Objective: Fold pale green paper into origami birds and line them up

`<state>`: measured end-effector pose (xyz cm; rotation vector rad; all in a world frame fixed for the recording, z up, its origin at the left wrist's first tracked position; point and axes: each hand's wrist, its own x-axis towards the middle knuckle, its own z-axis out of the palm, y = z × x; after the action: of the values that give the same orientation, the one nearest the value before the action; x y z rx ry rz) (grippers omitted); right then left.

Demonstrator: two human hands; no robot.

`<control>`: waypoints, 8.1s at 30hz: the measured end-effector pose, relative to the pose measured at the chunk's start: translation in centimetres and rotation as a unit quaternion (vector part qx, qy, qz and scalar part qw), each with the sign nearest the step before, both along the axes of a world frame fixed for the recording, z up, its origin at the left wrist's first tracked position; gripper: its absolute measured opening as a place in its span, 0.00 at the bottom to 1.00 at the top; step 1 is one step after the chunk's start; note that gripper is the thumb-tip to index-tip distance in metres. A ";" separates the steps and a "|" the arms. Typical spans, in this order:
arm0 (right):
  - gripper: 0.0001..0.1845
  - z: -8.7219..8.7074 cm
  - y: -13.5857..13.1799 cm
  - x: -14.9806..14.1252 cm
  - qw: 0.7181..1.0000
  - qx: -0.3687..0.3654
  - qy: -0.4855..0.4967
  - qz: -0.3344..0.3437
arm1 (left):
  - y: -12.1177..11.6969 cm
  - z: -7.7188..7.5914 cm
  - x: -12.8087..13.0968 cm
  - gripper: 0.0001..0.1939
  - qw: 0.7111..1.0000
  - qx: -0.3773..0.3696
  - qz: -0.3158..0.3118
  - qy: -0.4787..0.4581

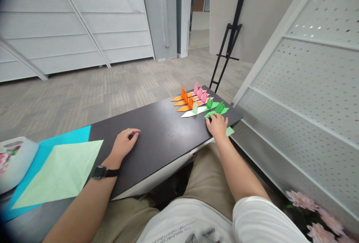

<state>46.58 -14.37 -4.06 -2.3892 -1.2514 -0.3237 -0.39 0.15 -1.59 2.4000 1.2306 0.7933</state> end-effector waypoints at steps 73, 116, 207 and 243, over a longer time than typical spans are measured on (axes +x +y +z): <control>0.17 2.7 14.6 -21.7 0.837 0.193 0.300 0.414 | -11.5 2.1 -15.5 0.23 0.904 -0.004 0.368 0.219; 0.23 1.3 13.7 -22.1 0.848 0.076 0.139 0.505 | -1.4 -0.5 3.6 0.31 0.979 0.041 0.003 0.201; 0.17 2.4 9.6 -15.9 0.847 -0.054 0.089 0.521 | -5.0 0.4 -6.0 0.10 0.994 0.030 0.101 0.024; 0.31 2.4 10.2 -18.6 0.889 -0.020 0.109 0.445 | -5.1 0.1 3.1 0.29 0.984 0.062 0.029 0.165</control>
<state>27.99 -4.12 -1.61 -1.5635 -2.0531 0.2509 2.74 -4.90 -1.46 2.6886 1.4143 0.5137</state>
